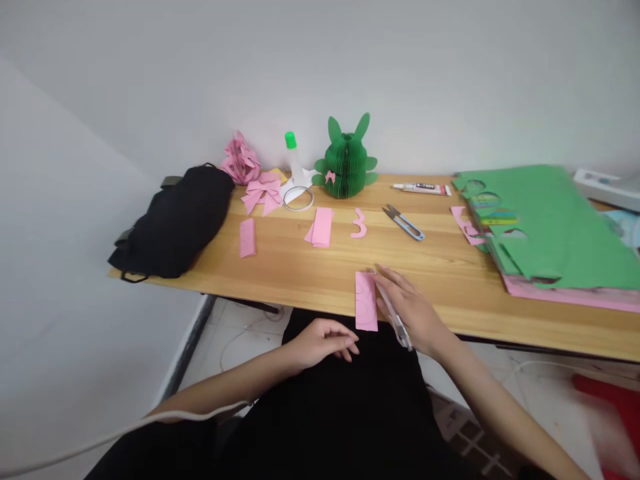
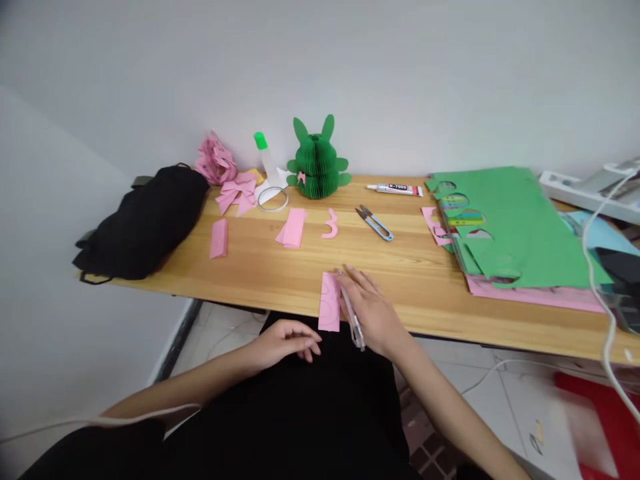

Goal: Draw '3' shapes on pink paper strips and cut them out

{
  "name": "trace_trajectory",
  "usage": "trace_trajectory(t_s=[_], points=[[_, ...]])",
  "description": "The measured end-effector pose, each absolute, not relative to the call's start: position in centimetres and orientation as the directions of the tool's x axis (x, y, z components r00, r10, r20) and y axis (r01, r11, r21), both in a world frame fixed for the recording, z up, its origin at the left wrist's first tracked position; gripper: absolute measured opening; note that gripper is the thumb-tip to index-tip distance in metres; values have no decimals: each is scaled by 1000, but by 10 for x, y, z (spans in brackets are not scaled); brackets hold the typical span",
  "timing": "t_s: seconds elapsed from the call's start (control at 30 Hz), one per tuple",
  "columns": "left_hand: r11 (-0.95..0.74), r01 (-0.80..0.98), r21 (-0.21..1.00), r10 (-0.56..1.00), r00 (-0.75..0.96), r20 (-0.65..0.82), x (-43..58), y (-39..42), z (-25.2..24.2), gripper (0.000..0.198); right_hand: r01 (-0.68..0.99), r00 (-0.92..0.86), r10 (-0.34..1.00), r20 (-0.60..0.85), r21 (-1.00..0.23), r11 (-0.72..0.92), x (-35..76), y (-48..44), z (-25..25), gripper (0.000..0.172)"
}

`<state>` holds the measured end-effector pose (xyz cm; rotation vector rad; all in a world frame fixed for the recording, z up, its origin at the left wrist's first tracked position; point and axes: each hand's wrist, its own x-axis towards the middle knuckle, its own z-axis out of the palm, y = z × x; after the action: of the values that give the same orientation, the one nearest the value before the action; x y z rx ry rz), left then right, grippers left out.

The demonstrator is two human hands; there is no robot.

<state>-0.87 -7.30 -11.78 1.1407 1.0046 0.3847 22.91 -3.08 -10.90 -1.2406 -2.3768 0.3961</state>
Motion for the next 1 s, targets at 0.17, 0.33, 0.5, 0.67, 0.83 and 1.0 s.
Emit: trace_trajectory(t_s=[0.17,0.33,0.5,0.67,0.83,1.0], points=[[451,119,884,768,452,-453,-7,-80,-120,49,692,-499,848,180,-506,515,223,-39,-106,48],[436,92,895,800,415,-432,-1,-80,-117,44,694,-485,858,169,-523,496,224,-39,-109,48],[403,119,907,822,390,-416,3,-80,-115,37,680,-469,857,213,-532,504,224,-40,-111,48],[328,207,922,859,341,-382,1,-81,-101,28,647,-401,877,265,-596,476,225,-41,-112,50],[197,356,913,960,118,-253,-53,-59,-66,18,655,-350,876,331,-582,482,226,-43,-120,49],[223,404,887,961,-241,-132,-138,-10,-39,26,684,-345,883,317,-560,468,225,-43,-125,49]])
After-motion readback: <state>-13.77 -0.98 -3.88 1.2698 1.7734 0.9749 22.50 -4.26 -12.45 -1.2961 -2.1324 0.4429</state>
